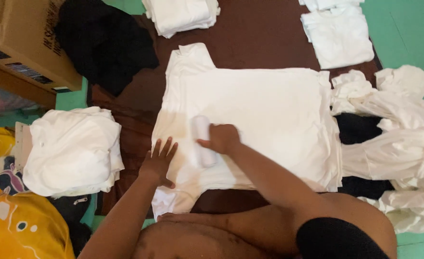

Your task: The person uses a lint roller to remove lint from a white t-shirt laid out on a brown surface. They then fold the t-shirt neatly and place it on a stack of folded clothes.

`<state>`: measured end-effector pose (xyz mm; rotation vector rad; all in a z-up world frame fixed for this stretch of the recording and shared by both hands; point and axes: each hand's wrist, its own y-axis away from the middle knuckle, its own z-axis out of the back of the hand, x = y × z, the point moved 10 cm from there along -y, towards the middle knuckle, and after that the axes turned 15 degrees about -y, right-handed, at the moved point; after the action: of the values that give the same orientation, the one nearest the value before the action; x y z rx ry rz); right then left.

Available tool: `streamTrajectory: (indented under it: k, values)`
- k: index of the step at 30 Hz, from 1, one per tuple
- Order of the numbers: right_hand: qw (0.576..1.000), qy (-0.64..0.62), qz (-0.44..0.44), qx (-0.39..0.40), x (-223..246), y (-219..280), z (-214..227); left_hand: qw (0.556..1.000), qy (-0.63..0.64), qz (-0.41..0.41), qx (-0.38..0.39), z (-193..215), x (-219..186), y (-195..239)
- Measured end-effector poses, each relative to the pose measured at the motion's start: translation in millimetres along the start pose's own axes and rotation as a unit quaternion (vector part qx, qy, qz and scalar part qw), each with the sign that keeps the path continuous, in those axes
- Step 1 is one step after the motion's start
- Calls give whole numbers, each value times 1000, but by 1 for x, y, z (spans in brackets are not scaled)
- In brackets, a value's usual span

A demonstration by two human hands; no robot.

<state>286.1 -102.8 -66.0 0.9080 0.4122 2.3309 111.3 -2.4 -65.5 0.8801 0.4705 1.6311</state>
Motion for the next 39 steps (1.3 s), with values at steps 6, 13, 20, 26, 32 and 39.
streamTrajectory:
  k: [6, 13, 20, 26, 32, 39]
  values:
    - [998, -6, -63, -12, -94, 57, 60, 999, -33, 26, 28, -19, 2, -11]
    - [956, 119, -268, -21, -257, 161, 136, 999, -27, 21, 35, -20, 1, -16]
    - [963, 101, -244, -52, -233, 129, 138, 998, -38, 29, 33, -18, -2, -16]
    - [994, -11, -101, -46, -87, 50, 88, 997, -66, 28, 34, -38, -2, -36]
    - [998, -24, -46, -28, -41, 13, 33, 995, -74, 28, 57, -18, -5, -13]
    - [991, 45, -111, -61, -162, 76, 97, 995, -65, 39, 58, -27, -5, -24]
